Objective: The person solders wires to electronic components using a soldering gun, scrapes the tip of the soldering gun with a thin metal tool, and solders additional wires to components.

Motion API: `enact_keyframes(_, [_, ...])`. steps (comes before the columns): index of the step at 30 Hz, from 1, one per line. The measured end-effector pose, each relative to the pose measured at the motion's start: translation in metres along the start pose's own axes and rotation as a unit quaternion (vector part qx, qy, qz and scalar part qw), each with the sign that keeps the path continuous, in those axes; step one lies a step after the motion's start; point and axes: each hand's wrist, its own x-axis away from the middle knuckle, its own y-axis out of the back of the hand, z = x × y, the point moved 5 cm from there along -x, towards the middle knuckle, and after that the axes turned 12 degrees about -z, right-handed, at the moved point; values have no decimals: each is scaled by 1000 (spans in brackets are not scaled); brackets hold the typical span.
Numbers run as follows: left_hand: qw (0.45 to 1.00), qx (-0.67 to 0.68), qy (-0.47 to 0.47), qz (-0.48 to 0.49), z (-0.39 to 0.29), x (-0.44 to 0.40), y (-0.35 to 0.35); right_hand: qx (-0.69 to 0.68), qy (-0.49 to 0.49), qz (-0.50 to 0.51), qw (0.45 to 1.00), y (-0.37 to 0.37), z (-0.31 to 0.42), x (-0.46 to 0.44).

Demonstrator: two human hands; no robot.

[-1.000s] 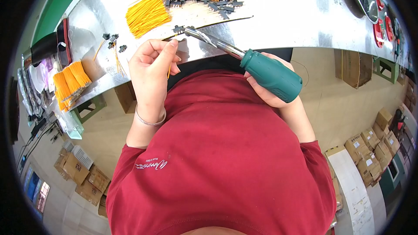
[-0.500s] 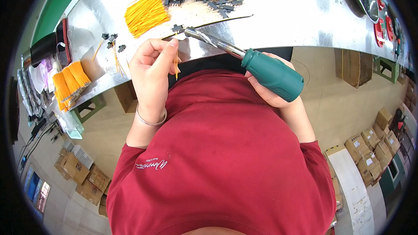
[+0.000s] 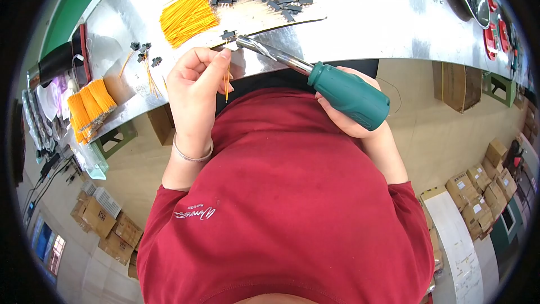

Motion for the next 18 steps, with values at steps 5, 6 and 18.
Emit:
enact_keyframes(5, [1000, -9, 0, -1, -1, 0, 0, 13, 3, 6, 1000, 0, 0, 1])
enact_keyframes(6, [1000, -9, -3, 1, 0, 0, 0, 14, -1, 4, 1000, 1, 0, 2])
enact_keyframes(18, [1000, -21, -4, 0, -2, 0, -1, 47, 47, 6, 998, -1, 2, 0])
